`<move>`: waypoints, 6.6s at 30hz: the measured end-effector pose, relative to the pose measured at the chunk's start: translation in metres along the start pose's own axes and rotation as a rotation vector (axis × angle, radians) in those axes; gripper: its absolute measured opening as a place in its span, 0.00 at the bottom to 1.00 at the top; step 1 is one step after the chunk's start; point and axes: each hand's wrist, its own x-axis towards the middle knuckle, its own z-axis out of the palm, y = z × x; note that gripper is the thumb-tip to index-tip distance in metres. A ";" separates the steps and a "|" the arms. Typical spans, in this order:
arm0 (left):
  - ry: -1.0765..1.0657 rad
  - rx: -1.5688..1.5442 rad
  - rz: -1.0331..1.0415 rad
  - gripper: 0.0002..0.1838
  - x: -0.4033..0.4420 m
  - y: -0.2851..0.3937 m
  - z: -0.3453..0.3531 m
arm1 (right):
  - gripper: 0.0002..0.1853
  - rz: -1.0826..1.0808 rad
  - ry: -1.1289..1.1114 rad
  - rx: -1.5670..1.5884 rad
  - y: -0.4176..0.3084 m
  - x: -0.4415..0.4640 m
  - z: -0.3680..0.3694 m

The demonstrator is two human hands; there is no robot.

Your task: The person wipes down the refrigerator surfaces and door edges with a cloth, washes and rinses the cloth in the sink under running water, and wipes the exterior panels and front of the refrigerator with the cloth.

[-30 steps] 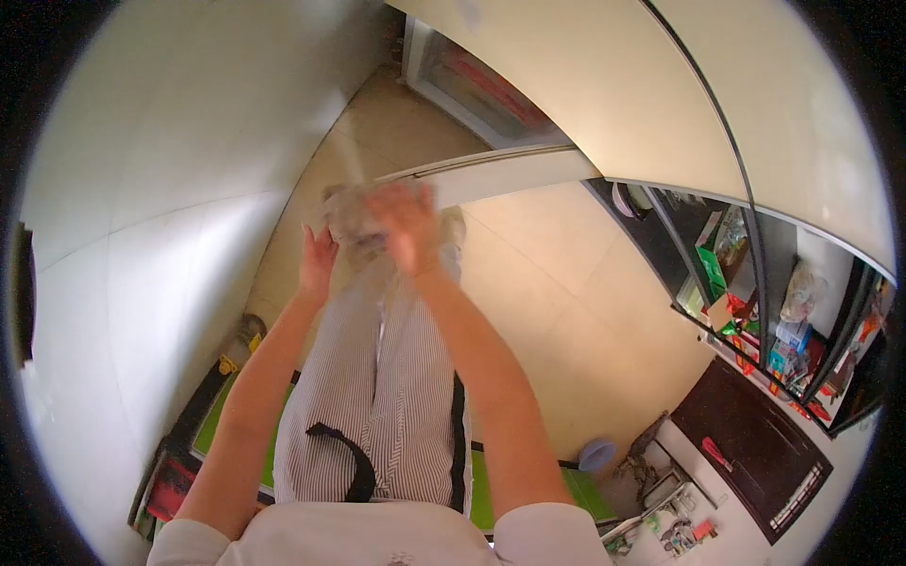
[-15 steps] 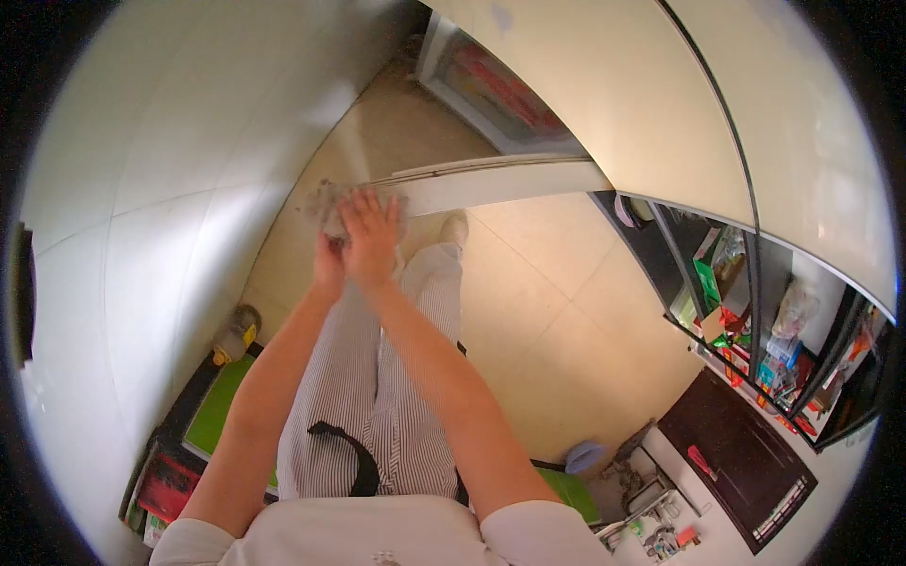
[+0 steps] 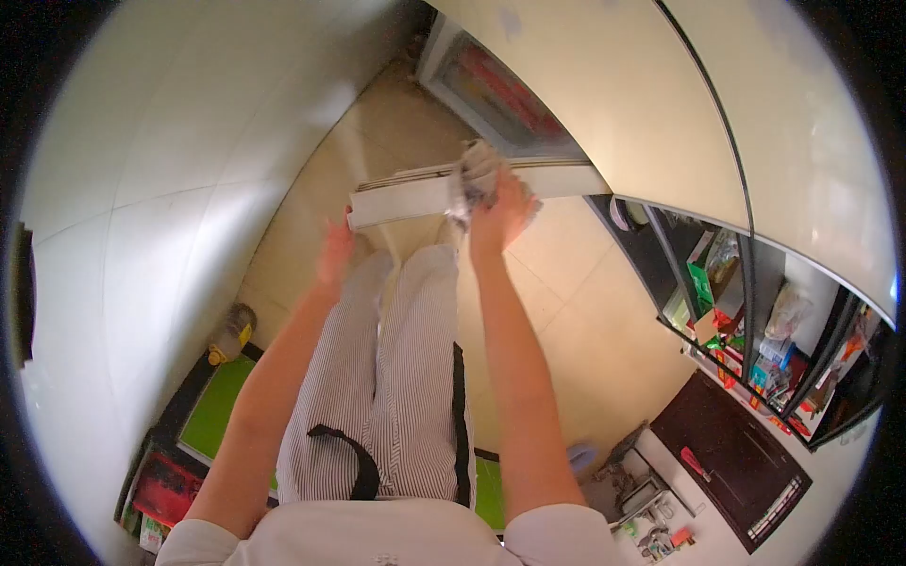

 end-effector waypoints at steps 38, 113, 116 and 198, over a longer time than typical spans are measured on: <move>-0.019 0.597 0.293 0.44 -0.016 -0.006 -0.021 | 0.32 -0.177 -0.583 -0.045 -0.117 -0.061 -0.014; -0.059 1.201 0.281 0.46 0.006 0.067 -0.009 | 0.28 -0.230 -0.667 0.026 -0.133 -0.082 -0.004; -0.067 1.233 0.375 0.45 0.011 0.052 -0.016 | 0.28 -0.349 -0.774 -0.061 -0.129 -0.101 -0.008; 0.015 0.499 0.238 0.11 -0.096 0.078 0.028 | 0.40 -0.208 -0.849 0.469 -0.118 -0.058 -0.092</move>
